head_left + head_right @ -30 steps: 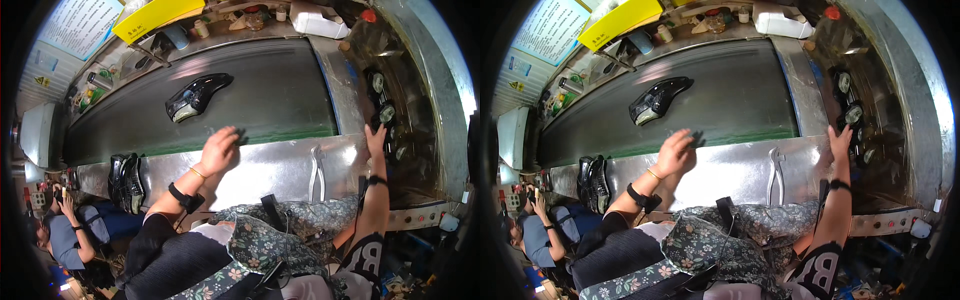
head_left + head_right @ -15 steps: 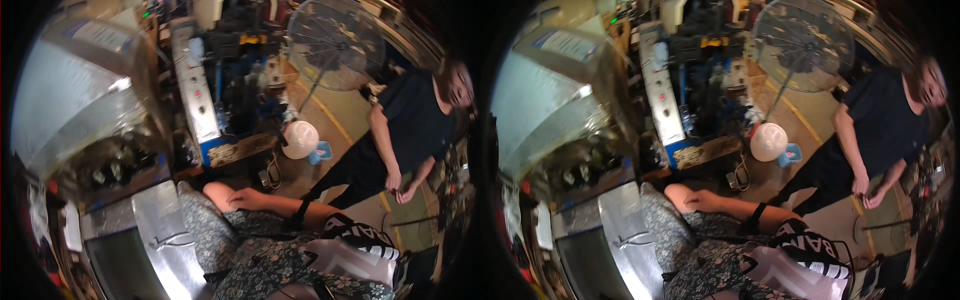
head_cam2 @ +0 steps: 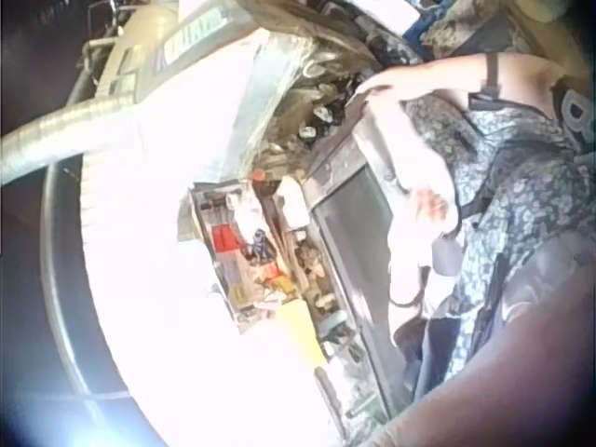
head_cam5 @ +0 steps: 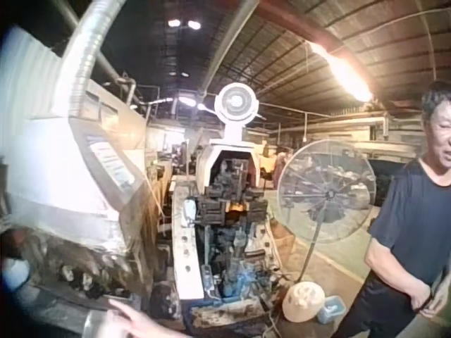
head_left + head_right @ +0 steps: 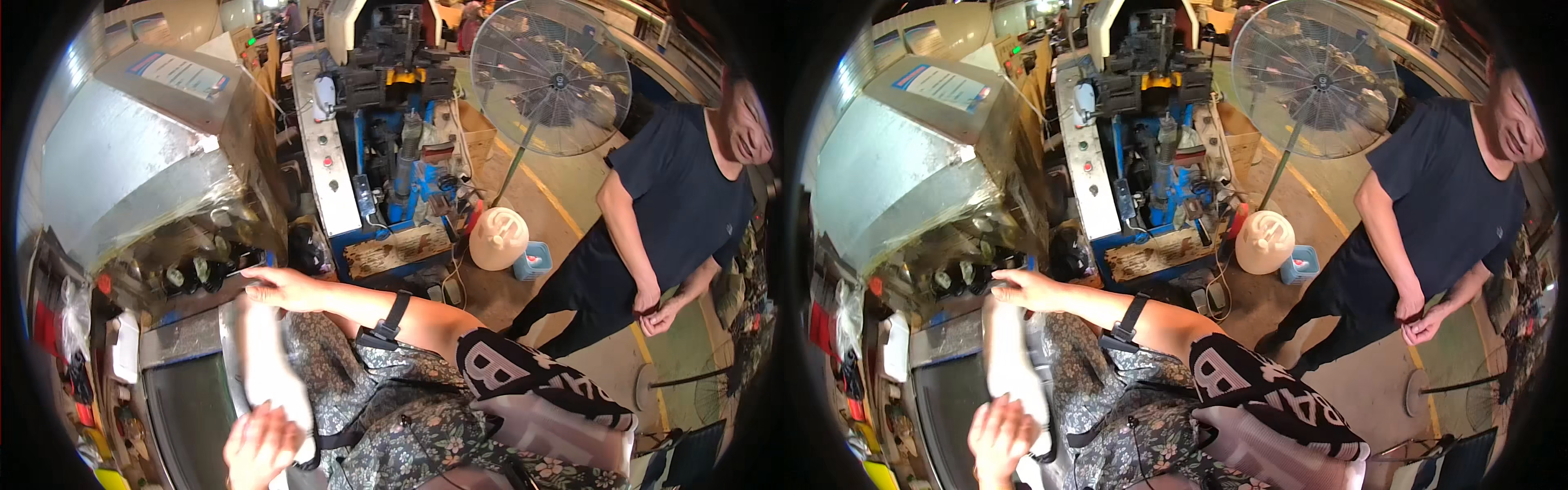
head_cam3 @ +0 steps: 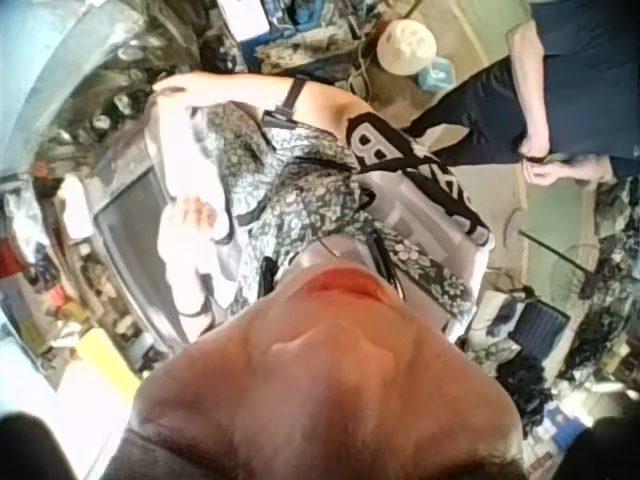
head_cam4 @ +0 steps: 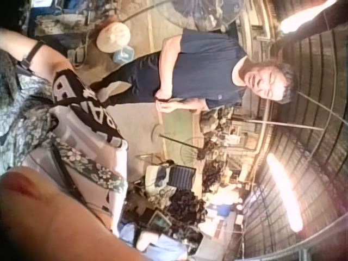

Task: Using industrial machinery and hand tools to assemble and finish shoes in a factory setting.

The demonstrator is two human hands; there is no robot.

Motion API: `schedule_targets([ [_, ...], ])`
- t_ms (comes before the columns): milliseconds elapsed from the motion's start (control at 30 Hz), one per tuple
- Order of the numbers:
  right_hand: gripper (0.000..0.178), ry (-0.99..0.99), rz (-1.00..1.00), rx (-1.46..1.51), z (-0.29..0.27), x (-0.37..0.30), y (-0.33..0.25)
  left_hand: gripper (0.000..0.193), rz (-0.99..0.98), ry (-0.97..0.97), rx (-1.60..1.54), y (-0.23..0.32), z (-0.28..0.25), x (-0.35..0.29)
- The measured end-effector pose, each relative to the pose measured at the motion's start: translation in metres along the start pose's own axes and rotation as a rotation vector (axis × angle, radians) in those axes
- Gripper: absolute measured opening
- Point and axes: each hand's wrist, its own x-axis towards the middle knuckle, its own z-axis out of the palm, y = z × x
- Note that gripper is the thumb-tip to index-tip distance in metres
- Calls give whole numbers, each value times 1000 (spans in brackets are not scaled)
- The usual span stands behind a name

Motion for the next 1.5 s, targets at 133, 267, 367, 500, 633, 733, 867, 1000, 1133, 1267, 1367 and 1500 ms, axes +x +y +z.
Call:
schedule_targets([
  [133,26,134,-68,-150,-12,-46,-26,26,-533,283,-320,27,89,-2],
  [267,38,-27,-6,-354,3,-81,-42,51,-1606,287,-2017,24,207,17],
  [367,34,-39,-108,-711,-22,-70,-76,61,-1618,410,-2284,26,199,79],
  [500,31,-37,-125,-581,-36,-69,-73,52,-1556,331,-2432,5,177,105],
  [633,27,-158,-20,-453,-50,-70,-62,36,-1627,521,-2137,19,195,115],
  [733,28,-278,55,-395,-62,-68,-75,33,-1631,368,-2112,28,179,118],
  [867,33,-308,283,-282,-52,-57,-60,39,-1710,424,-1905,26,184,99],
  [1000,67,150,145,-69,-9,-136,23,48,-1295,98,-1141,33,206,86],
  [1133,34,79,535,253,7,-198,47,36,-1565,23,-1568,44,233,40],
  [1267,28,63,617,602,-8,-167,36,37,-1599,193,-1938,25,208,29],
  [1367,50,169,943,635,9,-177,89,46,-1664,221,-1953,28,206,21],
  [1500,60,-3,831,23,45,-151,48,52,-1649,201,-1878,22,212,20],
])
